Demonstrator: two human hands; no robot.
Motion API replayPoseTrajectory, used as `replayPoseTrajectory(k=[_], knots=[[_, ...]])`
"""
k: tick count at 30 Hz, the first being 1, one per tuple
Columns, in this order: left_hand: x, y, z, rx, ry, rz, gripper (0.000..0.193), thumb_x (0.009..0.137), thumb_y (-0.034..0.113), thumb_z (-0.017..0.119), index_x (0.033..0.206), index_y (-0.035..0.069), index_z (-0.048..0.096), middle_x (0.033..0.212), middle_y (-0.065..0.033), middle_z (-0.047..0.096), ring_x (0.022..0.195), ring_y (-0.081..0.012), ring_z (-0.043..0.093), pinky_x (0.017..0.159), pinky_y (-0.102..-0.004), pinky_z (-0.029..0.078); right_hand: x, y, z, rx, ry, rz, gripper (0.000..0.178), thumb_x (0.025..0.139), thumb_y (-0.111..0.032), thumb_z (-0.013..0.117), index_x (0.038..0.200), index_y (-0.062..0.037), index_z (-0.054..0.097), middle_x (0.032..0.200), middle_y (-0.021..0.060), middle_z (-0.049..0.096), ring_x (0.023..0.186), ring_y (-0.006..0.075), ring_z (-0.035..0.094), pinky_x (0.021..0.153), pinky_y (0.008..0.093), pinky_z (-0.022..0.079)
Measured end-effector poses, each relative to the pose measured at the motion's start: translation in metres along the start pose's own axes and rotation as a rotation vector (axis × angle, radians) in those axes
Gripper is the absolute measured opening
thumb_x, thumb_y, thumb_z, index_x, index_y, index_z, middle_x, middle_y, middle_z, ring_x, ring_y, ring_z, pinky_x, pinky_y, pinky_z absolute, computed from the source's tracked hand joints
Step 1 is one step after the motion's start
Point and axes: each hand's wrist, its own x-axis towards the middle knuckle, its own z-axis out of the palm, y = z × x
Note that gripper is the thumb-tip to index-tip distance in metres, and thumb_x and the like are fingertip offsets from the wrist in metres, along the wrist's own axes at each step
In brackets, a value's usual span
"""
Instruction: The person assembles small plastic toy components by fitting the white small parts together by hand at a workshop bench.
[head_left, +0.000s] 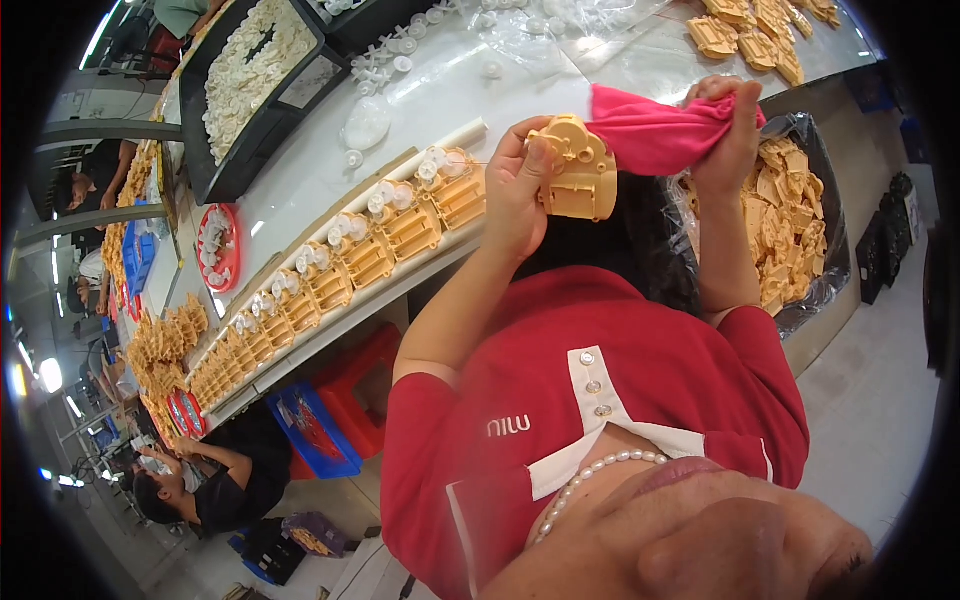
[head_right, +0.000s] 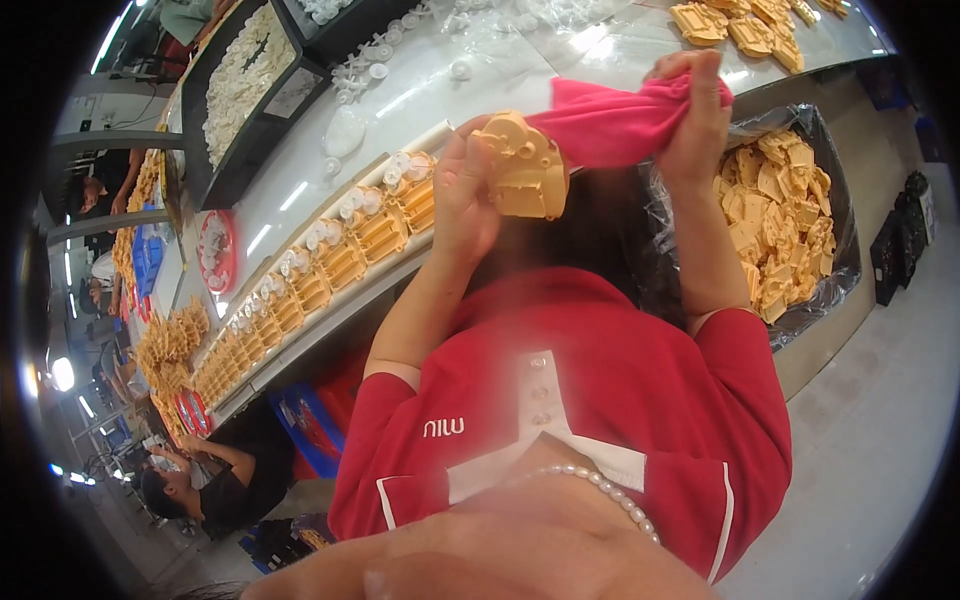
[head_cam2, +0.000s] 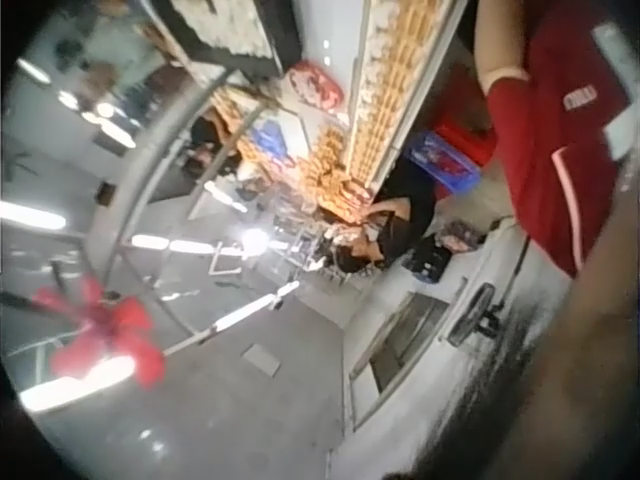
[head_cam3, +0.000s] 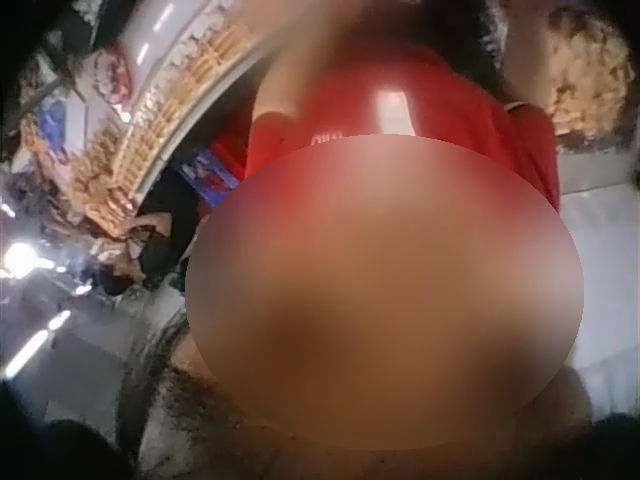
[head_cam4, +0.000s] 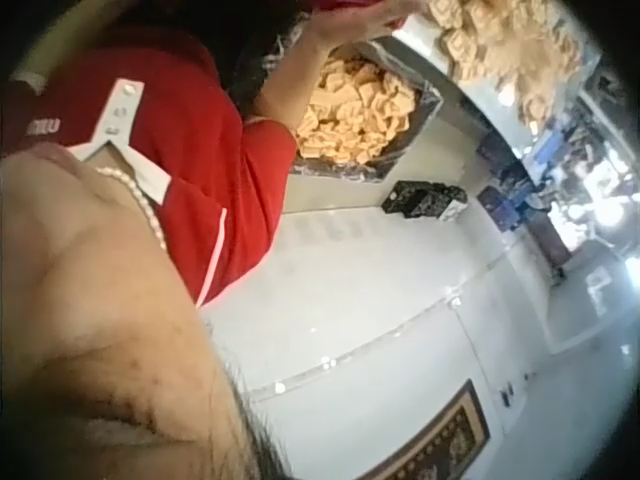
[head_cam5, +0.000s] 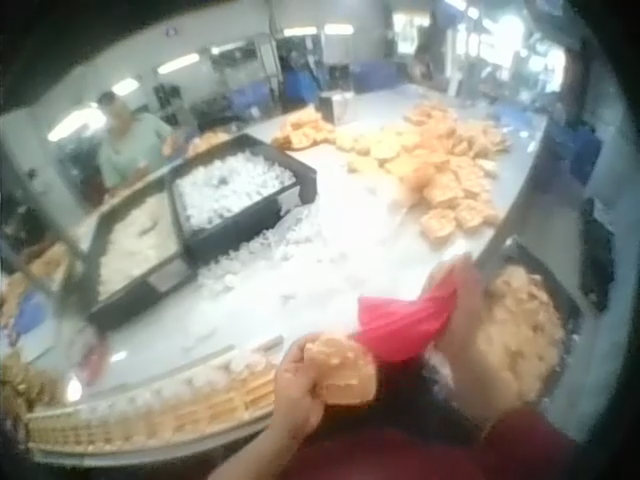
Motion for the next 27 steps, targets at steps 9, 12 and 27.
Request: replayPoseTrajectory(k=[9,12,27], knots=[[0.009,-0.024,0.000,-0.093,-0.141,-0.370,0.038,0.090,0.030,0.056,0.116,0.003,0.049,0.107,-0.0088,0.059,0.097,-0.0172,0.058,0.088,-0.0323,0.048,0.060,-0.042,-0.078,0.394,0.307,0.078,0.033,0.091,-0.041,0.052,0.076,-0.0120,0.054,0.075,0.0049,0.056,0.071,0.0142,0.057,0.066,0.0294,0.049],[0.010,-0.025,0.006,-0.165,-0.055,-0.346,0.042,0.091,0.030,0.055,0.121,0.003,0.045,0.111,-0.0092,0.056,0.103,-0.0187,0.056,0.091,-0.0343,0.046,0.059,-0.045,-0.088,0.184,0.267,0.133,0.033,0.091,-0.042,0.052,0.077,-0.0114,0.056,0.072,0.0029,0.057,0.066,0.0119,0.056,0.062,0.0255,0.048],[0.016,-0.021,0.044,0.252,-0.243,0.157,0.045,0.078,0.013,0.072,0.116,0.001,0.050,0.110,-0.0118,0.056,0.105,-0.0188,0.053,0.090,-0.0308,0.045,-0.018,-0.026,-0.036,-0.405,-0.753,0.263,0.044,0.075,-0.020,0.074,0.109,-0.0015,0.053,0.100,0.0062,0.056,0.095,0.0148,0.054,0.085,0.0265,0.042]])
